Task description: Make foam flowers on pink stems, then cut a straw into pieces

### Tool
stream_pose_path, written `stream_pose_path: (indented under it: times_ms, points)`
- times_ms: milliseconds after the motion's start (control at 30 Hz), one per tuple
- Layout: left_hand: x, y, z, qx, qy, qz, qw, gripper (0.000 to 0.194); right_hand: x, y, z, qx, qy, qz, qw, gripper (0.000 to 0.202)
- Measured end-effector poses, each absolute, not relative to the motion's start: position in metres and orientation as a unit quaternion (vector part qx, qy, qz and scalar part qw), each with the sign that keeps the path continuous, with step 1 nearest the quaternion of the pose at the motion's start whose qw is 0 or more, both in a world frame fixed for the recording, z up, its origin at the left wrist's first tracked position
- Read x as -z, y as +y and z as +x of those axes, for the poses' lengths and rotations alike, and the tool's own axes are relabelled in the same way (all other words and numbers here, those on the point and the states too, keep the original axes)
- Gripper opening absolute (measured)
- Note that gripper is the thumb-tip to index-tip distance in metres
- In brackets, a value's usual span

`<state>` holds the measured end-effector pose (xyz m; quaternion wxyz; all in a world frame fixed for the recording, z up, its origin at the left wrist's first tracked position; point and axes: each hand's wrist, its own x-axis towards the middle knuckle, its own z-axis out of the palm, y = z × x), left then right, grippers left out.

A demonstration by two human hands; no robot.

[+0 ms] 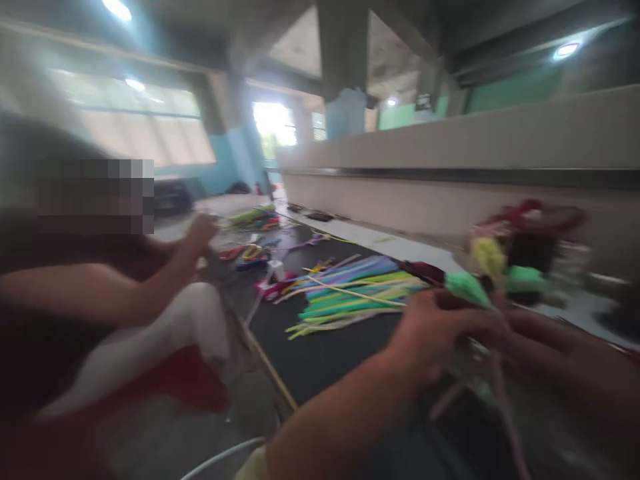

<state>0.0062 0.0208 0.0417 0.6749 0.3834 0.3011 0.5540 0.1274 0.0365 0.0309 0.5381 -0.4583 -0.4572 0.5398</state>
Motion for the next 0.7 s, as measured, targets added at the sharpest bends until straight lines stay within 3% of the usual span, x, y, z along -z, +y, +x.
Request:
stream_pose_path:
  times_ms: [100, 433, 700]
  points:
    - [-0.04, 0.03, 0.01, -0.54, 0.326, 0.411, 0.658, 0.014, -0.041, 0.02, 0.152, -0.544, -0.58, -0.459, 0.397, 0.017]
    - [-0.025, 0.045, 0.021, -0.495, 0.327, 0.434, 0.678, 0.014, -0.038, 0.03, 0.17, -0.557, -0.584, -0.439, 0.394, 0.014]
    - [-0.029, 0.049, 0.016, -0.5, 0.343, 0.439, 0.663, 0.012, -0.045, 0.029, 0.166, -0.556, -0.593, -0.432, 0.39, 0.028]
